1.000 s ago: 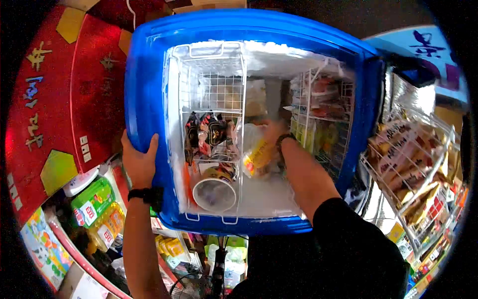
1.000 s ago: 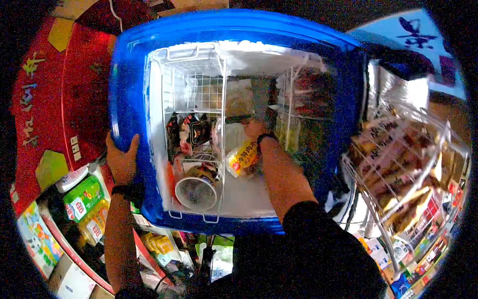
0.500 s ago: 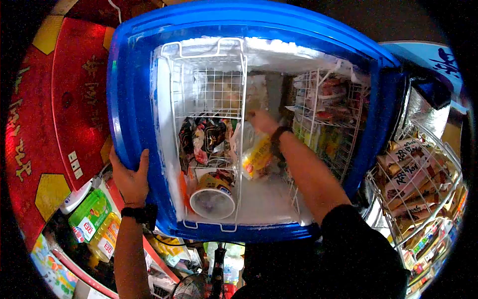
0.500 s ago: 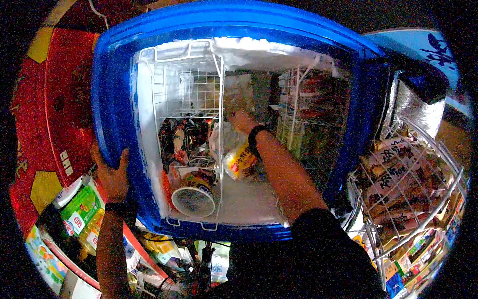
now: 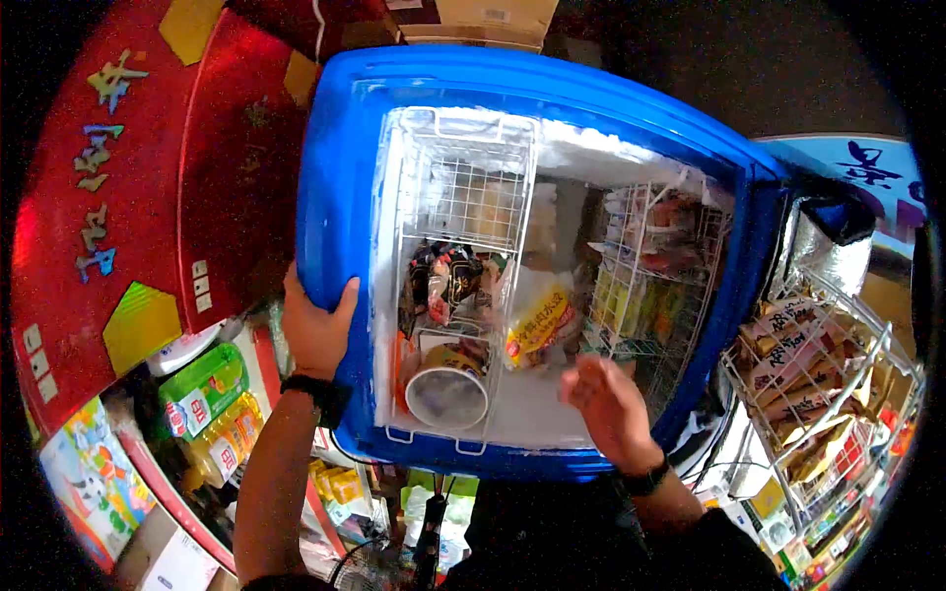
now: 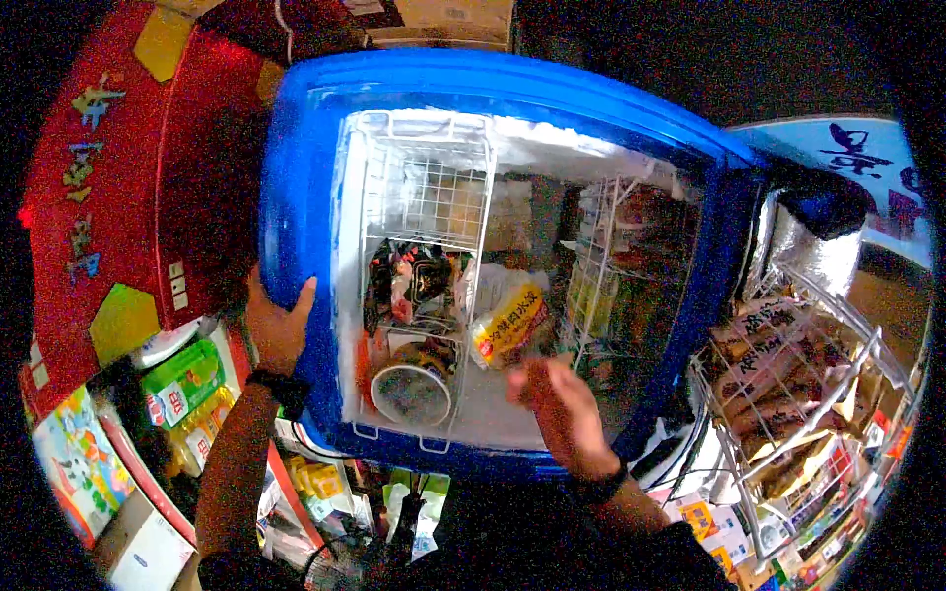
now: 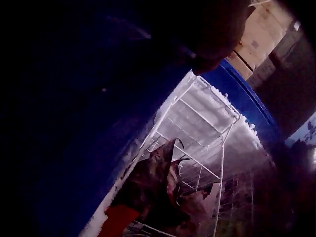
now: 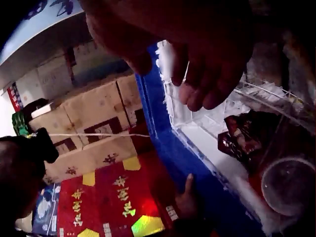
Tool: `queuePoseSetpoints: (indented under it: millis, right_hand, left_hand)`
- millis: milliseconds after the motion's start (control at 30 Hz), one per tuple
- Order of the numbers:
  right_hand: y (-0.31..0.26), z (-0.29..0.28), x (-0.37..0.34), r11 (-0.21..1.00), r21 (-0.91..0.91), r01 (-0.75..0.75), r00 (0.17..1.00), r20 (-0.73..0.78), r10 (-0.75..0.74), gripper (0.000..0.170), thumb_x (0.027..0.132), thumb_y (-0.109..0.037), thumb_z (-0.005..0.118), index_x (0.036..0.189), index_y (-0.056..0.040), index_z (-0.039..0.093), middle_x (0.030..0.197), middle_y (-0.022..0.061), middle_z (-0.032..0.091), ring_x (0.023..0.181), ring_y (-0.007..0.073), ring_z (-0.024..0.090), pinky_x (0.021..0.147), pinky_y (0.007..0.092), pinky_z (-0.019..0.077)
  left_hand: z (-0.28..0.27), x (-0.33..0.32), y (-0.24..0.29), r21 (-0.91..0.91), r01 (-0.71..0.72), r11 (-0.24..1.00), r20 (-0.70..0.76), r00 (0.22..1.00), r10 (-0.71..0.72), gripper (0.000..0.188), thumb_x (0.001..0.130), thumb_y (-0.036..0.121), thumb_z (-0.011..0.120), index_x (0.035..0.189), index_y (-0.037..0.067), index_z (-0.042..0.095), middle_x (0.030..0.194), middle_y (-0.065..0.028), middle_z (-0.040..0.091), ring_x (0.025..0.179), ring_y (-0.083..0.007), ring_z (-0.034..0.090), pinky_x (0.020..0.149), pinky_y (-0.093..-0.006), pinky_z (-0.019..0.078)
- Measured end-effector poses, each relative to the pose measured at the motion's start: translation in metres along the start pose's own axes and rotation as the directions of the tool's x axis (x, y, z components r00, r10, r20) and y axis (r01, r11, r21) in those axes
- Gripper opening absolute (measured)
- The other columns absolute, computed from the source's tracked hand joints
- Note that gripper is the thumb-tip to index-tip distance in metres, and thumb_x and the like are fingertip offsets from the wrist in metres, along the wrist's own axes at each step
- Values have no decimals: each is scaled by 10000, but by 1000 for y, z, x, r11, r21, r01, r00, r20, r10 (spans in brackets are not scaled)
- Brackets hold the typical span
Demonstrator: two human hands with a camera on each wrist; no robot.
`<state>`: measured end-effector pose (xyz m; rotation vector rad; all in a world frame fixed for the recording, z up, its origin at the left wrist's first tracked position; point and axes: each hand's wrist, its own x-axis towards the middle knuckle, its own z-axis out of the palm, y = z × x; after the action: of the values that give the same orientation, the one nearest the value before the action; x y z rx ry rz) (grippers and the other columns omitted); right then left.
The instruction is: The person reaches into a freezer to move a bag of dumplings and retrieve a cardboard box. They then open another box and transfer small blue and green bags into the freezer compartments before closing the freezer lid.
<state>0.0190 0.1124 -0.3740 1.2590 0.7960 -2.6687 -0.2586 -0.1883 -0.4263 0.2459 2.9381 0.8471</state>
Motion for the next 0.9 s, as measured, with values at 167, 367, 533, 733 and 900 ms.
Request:
queuePoseSetpoints:
  millis: [167, 367, 533, 733, 900]
  right_hand:
    - [-36, 35, -118, 989, -135, -52, 999, 7, 53, 502, 1015, -441, 602, 1263, -5, 619, 1167, 208, 690, 1095, 343, 650, 1020, 468, 471]
    - [-134, 100, -214, 874, -434, 217, 976, 87, -200, 619, 956, -569, 631, 1134, 24, 615, 894, 259, 697, 794, 360, 694, 709, 483, 576]
    - [-201, 118, -261, 680, -419, 602, 798, 272, -538, 619, 1002, -571, 530, 1173, 18, 614, 878, 215, 667, 735, 293, 628, 670, 450, 530]
    - [-235, 183, -261, 721, -113, 684, 693, 408, -594, 602, 1032, -512, 464, 1194, 54, 591, 932, 190, 651, 793, 264, 600, 734, 434, 510]
    - [-239, 262, -189, 857, 275, 435, 686, 515, -514, 590, 1057, -463, 410, 1212, 83, 572, 977, 170, 637, 840, 239, 576, 788, 420, 494]
  left_hand:
    - [0, -1, -1, 32, -20, 999, -31, 999, 21, 821, 835, 404, 832, 1429, -43, 484, 1217, -305, 676, 1052, -446, 693, 895, -484, 560]
    - [1, -1, -7, 96, -8, 995, -17, 1000, 10, 849, 848, 457, 814, 1440, -42, 465, 1229, -290, 675, 1058, -458, 687, 900, -496, 558]
    - [-3, -1, 0, 131, -10, 991, -31, 999, 14, 835, 850, 507, 792, 1423, -15, 482, 1196, -279, 690, 1028, -470, 688, 880, -514, 560]
    - [-13, -2, 9, 176, 129, 976, 73, 987, -144, 846, 850, 554, 758, 1454, 35, 474, 1208, -253, 698, 1017, -462, 693, 877, -519, 560]
    - [-13, -1, 5, 175, 131, 976, 63, 988, -144, 888, 841, 540, 761, 1489, 16, 453, 1318, -276, 646, 1118, -456, 669, 955, -508, 544]
